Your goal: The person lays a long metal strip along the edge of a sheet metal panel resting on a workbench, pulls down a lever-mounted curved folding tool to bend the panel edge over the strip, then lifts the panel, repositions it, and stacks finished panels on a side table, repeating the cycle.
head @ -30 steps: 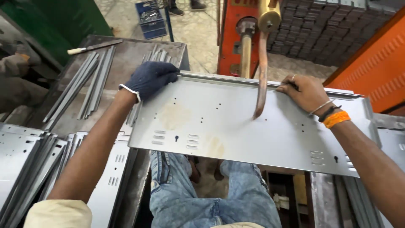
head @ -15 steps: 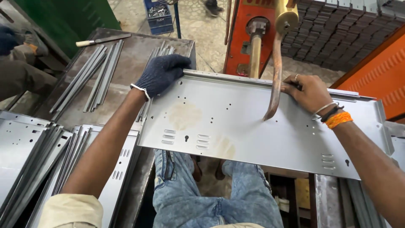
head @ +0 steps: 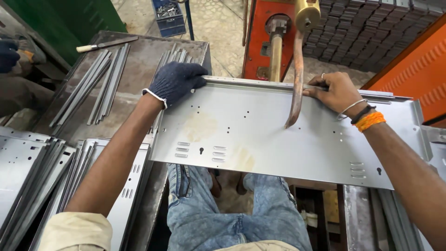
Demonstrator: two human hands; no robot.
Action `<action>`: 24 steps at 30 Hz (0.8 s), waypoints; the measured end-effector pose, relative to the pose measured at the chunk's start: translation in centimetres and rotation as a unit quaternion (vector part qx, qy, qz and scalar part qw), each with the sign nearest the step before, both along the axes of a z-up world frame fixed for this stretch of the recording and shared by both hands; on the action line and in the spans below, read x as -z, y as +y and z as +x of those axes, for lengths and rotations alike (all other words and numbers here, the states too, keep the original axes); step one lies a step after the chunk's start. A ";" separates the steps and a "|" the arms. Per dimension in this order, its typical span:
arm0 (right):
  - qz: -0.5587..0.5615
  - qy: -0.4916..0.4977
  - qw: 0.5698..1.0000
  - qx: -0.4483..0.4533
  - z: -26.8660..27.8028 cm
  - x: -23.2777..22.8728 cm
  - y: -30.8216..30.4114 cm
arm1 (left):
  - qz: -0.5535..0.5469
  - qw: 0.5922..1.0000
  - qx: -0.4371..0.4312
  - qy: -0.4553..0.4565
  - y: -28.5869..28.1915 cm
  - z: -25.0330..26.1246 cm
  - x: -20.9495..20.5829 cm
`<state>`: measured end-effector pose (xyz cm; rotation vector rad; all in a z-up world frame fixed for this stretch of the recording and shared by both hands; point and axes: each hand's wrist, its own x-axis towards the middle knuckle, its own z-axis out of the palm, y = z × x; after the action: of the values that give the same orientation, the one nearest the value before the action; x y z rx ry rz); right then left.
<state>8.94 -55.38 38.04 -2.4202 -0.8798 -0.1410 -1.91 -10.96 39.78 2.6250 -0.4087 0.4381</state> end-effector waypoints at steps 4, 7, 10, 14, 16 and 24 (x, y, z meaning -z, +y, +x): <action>0.007 0.013 1.000 -0.002 0.1 -0.2 0.2 | 0.015 0.999 0.023 -0.042 -0.1 0.8 1.1; -0.088 -0.049 0.995 -0.008 0.3 0.1 0.2 | 0.066 0.997 -0.003 -0.028 -0.1 1.8 2.4; -0.200 -0.020 0.979 0.045 0.3 0.1 0.2 | 0.122 0.992 -0.019 0.023 0.4 2.8 3.3; -0.212 -0.026 0.975 0.066 0.9 0.4 -0.1 | 0.059 0.998 -0.005 0.028 0.4 2.8 2.9; -0.182 -0.044 0.980 0.062 0.0 0.8 -0.4 | 0.053 0.998 0.008 0.043 0.0 2.1 2.5; -0.191 -0.070 0.977 0.062 -7.0 0.1 -2.7 | -0.012 0.998 -0.012 0.058 -3.2 -4.1 0.8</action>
<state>1.96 -58.13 37.92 -2.8550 -0.8840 -0.2077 -5.97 -14.12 38.95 2.6185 -0.3312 0.2952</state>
